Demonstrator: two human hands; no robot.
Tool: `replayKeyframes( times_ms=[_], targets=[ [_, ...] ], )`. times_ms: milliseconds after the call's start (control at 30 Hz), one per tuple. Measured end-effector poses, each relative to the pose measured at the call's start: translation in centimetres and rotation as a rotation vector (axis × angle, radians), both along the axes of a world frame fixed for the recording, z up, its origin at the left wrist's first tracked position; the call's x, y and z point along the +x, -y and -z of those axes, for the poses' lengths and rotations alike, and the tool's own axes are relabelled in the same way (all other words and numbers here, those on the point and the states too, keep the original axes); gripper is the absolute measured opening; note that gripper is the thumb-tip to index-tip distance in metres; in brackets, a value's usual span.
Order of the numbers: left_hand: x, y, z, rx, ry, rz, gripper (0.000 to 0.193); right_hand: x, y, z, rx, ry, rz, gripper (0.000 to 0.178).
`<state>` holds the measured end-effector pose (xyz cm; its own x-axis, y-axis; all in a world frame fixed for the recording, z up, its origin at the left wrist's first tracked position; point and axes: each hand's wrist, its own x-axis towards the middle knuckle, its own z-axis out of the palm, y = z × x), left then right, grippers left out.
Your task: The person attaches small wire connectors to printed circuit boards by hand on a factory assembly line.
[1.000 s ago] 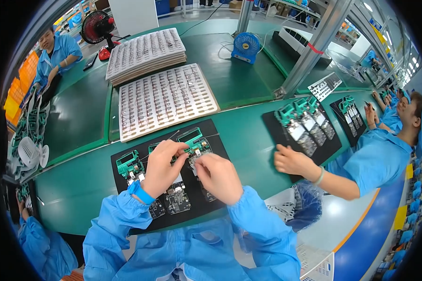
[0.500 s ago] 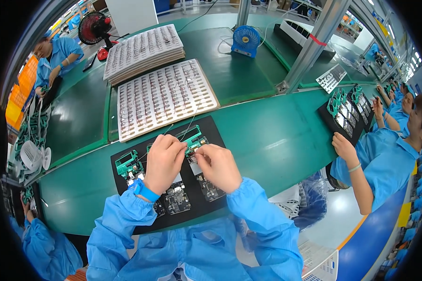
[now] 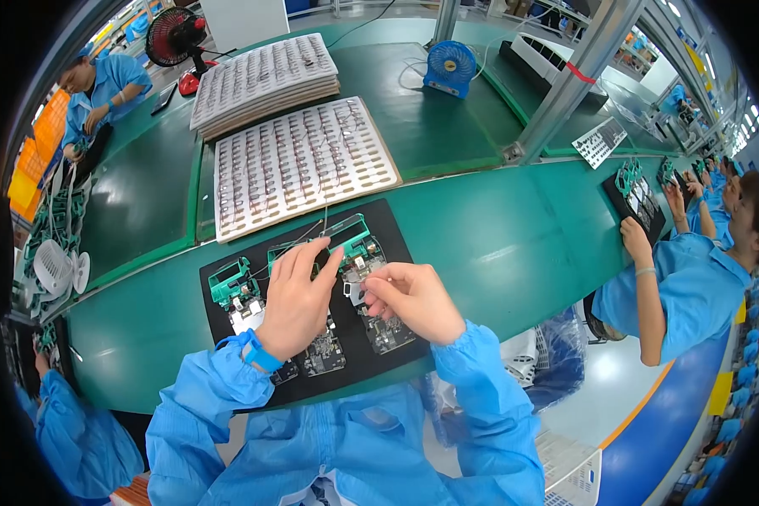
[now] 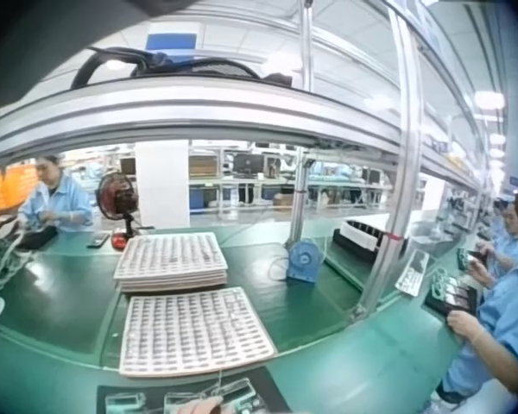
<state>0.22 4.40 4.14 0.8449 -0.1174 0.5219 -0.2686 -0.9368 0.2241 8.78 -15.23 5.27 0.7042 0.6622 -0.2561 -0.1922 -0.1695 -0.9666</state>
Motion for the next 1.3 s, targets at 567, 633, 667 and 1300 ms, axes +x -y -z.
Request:
replayKeyframes(
  times_ms=[567, 633, 667, 1300],
  targets=[
    [-3.9, -5.3, -1.3, -0.679, -0.151, -0.101, 0.016, -4.5, -7.6, 0.7, -0.055, 0.709, -0.122, 0.012],
    [-3.3, -5.4, -1.4, -0.665, -0.124, -0.114, 0.012, -4.3, -8.7, 1.1, -0.041, 0.841, -0.099, 0.014],
    [-3.1, -5.7, -1.3, -0.513, -0.074, -0.102, 0.011, -4.2, -9.2, 1.1, -0.039, 0.843, -0.101, 0.014],
    [-4.3, -6.0, 0.8, -0.215, 0.029, -0.04, 0.03, -3.3, -8.6, 0.7, -0.159, 0.629, -0.145, 0.019]
  ],
)
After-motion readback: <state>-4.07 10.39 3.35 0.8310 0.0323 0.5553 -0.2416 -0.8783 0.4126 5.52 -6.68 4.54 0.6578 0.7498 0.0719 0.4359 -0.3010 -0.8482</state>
